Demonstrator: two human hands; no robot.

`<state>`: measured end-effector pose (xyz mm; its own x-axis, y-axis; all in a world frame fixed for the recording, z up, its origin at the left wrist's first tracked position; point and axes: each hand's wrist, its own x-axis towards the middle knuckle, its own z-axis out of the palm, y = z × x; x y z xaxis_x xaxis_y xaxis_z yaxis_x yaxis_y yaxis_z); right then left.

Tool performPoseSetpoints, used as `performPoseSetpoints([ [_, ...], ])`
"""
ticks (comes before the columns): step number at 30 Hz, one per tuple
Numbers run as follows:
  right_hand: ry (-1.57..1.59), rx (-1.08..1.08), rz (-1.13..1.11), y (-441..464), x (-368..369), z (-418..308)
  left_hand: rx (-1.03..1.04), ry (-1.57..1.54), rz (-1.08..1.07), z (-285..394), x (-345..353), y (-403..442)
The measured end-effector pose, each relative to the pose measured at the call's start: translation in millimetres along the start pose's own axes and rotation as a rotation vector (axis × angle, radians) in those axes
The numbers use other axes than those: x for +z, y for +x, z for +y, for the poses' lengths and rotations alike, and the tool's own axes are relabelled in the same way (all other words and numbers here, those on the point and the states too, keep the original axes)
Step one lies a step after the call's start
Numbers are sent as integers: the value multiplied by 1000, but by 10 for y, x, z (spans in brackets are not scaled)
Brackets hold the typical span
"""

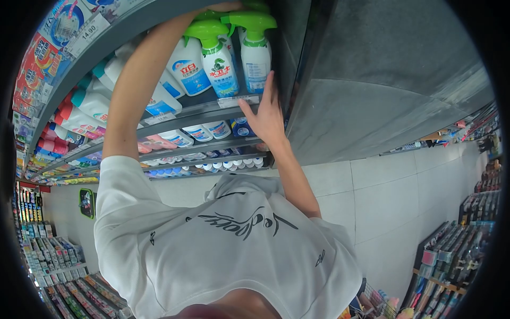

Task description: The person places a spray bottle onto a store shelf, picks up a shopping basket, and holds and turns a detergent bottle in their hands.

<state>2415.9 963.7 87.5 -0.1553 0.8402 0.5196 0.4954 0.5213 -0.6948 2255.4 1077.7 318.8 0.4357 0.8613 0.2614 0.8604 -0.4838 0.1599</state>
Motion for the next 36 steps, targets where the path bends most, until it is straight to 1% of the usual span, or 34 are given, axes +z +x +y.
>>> performPoseSetpoints([
  [14,-27,15,-4,-20,-51,-3,17,-13,-7,4,5,-80],
  [16,19,33,-32,-24,-59,-8,9,-18,-8,-6,-3,-89],
  [26,20,41,-47,-28,-67,1,3,-35,-10,-7,-38,-69],
  [28,-21,50,-44,-24,-70,-3,0,-39,-16,-5,-48,-70],
  [36,14,58,-46,-23,-62,-10,-4,-40,-10,-28,-69,-116],
])
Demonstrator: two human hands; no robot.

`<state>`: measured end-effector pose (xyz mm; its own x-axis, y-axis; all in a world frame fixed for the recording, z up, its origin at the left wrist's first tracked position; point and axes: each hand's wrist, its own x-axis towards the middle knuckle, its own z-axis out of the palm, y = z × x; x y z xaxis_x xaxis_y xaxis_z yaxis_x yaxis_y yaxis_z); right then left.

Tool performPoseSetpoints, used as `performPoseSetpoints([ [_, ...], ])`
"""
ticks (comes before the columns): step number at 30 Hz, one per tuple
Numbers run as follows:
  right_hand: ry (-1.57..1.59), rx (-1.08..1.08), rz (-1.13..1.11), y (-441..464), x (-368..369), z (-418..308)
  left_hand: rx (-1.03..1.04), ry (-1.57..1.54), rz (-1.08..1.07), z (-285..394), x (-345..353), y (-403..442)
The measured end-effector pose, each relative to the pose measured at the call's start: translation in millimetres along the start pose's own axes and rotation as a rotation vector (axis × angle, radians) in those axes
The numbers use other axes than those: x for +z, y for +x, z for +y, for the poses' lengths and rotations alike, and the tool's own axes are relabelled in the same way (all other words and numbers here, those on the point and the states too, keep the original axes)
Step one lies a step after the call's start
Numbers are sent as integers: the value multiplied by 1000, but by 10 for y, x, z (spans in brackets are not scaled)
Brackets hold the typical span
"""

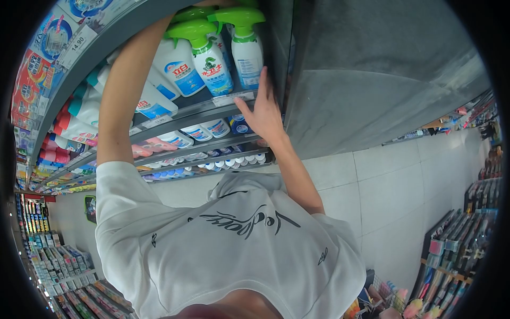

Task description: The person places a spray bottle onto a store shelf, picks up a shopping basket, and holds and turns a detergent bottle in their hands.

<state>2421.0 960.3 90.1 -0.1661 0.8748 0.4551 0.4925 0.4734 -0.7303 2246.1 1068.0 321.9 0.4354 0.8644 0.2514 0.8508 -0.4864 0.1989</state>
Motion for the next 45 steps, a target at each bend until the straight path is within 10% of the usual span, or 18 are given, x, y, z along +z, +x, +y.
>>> performPoseSetpoints([
  [45,63,-24,149,349,90,57,-14,6,-17,-15,-19,54],
])
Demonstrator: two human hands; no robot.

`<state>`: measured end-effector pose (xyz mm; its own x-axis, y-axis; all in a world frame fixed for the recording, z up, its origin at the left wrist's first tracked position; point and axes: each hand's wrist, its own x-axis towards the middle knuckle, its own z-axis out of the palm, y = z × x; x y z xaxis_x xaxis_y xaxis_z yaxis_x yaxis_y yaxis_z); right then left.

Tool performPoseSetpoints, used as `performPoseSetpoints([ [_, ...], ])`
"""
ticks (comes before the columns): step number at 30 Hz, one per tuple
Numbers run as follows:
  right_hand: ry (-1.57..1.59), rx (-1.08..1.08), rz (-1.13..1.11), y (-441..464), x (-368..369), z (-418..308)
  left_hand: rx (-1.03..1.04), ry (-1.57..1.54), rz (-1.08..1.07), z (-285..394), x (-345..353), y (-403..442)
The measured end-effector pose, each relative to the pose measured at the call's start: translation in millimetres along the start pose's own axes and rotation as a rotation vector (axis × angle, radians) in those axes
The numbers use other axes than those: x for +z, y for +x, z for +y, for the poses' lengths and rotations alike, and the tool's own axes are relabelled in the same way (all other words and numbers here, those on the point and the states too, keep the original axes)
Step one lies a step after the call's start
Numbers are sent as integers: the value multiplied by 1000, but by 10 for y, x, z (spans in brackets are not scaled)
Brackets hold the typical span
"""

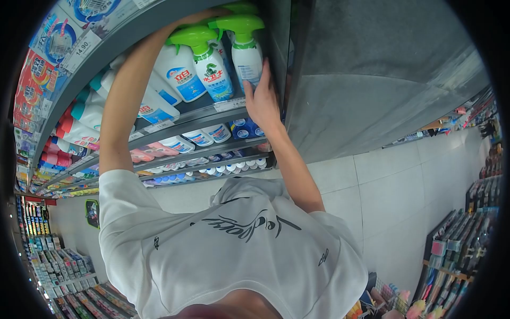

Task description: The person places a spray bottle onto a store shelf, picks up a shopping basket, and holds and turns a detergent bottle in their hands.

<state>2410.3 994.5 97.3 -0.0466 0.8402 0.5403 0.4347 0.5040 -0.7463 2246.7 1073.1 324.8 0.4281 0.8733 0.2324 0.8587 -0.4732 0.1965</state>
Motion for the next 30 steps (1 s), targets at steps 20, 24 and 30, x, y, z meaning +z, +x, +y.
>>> performPoseSetpoints([
  [20,-6,69,-17,-5,-15,-65,24,-22,-13,63,20,0],
  [24,-22,52,-10,-11,-11,-48,21,-23,-23,74,36,12],
  [30,-26,45,-5,-10,-10,-60,27,-25,-29,74,36,38],
])
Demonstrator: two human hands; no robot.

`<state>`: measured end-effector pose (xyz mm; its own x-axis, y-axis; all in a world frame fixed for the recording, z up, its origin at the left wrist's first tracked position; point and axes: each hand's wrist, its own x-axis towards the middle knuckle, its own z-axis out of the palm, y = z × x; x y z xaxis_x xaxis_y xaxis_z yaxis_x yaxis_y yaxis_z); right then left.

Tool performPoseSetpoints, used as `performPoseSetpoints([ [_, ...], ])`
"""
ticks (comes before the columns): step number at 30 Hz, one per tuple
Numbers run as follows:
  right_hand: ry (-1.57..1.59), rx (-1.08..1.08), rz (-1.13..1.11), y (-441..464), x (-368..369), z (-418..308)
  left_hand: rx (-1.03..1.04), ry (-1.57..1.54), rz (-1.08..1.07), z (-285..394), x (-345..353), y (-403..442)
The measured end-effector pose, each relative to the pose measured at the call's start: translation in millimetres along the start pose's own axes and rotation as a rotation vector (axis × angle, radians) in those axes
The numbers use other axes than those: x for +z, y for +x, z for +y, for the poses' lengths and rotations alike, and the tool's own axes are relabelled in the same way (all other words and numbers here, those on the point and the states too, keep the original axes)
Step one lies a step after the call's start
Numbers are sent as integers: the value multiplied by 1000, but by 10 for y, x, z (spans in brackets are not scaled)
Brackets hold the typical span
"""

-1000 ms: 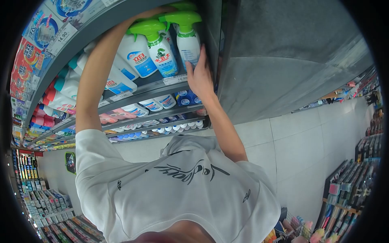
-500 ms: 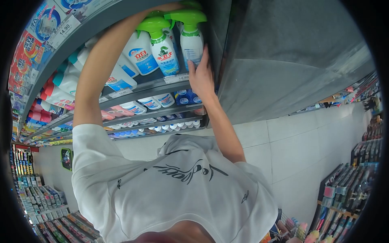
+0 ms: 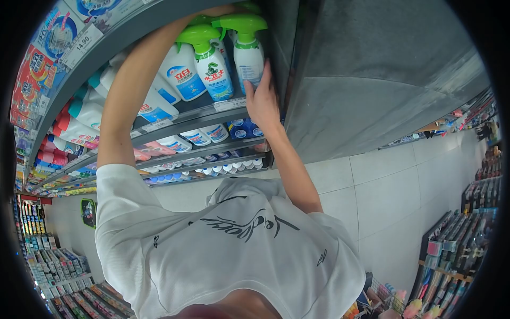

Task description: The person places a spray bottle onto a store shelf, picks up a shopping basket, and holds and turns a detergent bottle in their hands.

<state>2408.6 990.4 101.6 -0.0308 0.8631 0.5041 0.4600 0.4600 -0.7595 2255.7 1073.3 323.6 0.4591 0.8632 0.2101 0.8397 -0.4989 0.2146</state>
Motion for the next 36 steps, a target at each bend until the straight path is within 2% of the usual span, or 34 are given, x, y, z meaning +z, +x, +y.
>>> performPoseSetpoints([
  [14,-12,-25,20,-4,15,13,22,8,13,10,42,54],
  [26,-11,40,-13,0,-7,-10,27,0,16,-18,19,-10],
  [36,33,22,-13,-3,-10,-52,-30,-19,16,-136,-90,-230],
])
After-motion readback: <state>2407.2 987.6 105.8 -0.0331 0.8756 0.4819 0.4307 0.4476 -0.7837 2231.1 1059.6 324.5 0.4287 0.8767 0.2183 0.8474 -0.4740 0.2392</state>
